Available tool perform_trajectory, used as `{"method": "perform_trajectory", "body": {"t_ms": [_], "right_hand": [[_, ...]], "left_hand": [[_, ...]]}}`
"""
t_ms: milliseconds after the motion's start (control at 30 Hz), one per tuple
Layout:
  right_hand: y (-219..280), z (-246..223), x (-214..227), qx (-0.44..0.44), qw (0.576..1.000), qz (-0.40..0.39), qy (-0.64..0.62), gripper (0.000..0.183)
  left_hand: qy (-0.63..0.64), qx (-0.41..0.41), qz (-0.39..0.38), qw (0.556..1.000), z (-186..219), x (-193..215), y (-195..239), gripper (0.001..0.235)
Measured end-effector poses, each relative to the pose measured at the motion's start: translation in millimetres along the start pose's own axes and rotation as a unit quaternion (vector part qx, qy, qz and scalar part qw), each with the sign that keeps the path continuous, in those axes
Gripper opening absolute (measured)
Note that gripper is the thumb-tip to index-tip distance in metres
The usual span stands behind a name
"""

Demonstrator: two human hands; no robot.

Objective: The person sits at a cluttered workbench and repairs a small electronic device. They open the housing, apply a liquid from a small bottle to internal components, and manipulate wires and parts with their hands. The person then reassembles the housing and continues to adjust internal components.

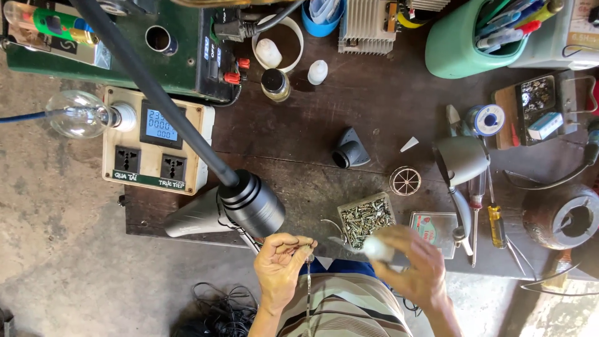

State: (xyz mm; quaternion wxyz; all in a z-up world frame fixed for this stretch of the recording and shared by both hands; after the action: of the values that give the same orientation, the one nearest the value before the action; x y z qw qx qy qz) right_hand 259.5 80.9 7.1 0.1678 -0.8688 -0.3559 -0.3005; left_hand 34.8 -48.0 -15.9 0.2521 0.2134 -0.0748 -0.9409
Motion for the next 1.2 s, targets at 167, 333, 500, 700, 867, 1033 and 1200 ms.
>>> {"method": "perform_trajectory", "body": {"t_ms": [167,333,500,700,867,1033,1200], "right_hand": [[9,-23,8,-0.055,0.995,-0.067,-0.054,0.037],[10,-32,14,-0.103,0.988,-0.091,-0.063,0.037],[12,-34,11,-0.100,0.990,-0.084,-0.056,0.035],[15,-33,7,-0.105,0.990,-0.078,-0.048,0.034],[12,-37,9,-0.112,0.989,-0.070,-0.060,0.032],[13,-38,8,-0.102,0.991,-0.074,-0.048,0.032],[12,-39,4,-0.116,0.990,-0.077,-0.037,0.029]], "left_hand": [[-0.005,-0.002,0.020,1.000,-3,2,0,0.027],[0.000,-0.004,0.043,0.999,-13,9,2,0.026],[-0.005,0.012,0.050,0.999,-15,8,3,0.030],[0.005,0.005,0.052,0.999,-15,8,4,0.028],[0.002,0.040,0.071,0.997,-19,10,6,0.024],[-0.007,0.052,0.063,0.997,-12,6,2,0.023],[-0.001,0.049,0.067,0.997,-12,6,2,0.025]]}}
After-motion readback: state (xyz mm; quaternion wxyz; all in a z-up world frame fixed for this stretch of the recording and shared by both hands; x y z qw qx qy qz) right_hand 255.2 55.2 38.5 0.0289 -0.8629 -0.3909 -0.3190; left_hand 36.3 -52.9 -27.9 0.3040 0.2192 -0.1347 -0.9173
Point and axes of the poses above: each hand's wrist, its own y-axis away from the middle knuckle, its own x-axis out of the back of the hand, z = x × y, the point moved 3 cm from there along -y, towards the middle knuckle, and after that the axes turned 10 degrees about -z, right-handed, at the moved point
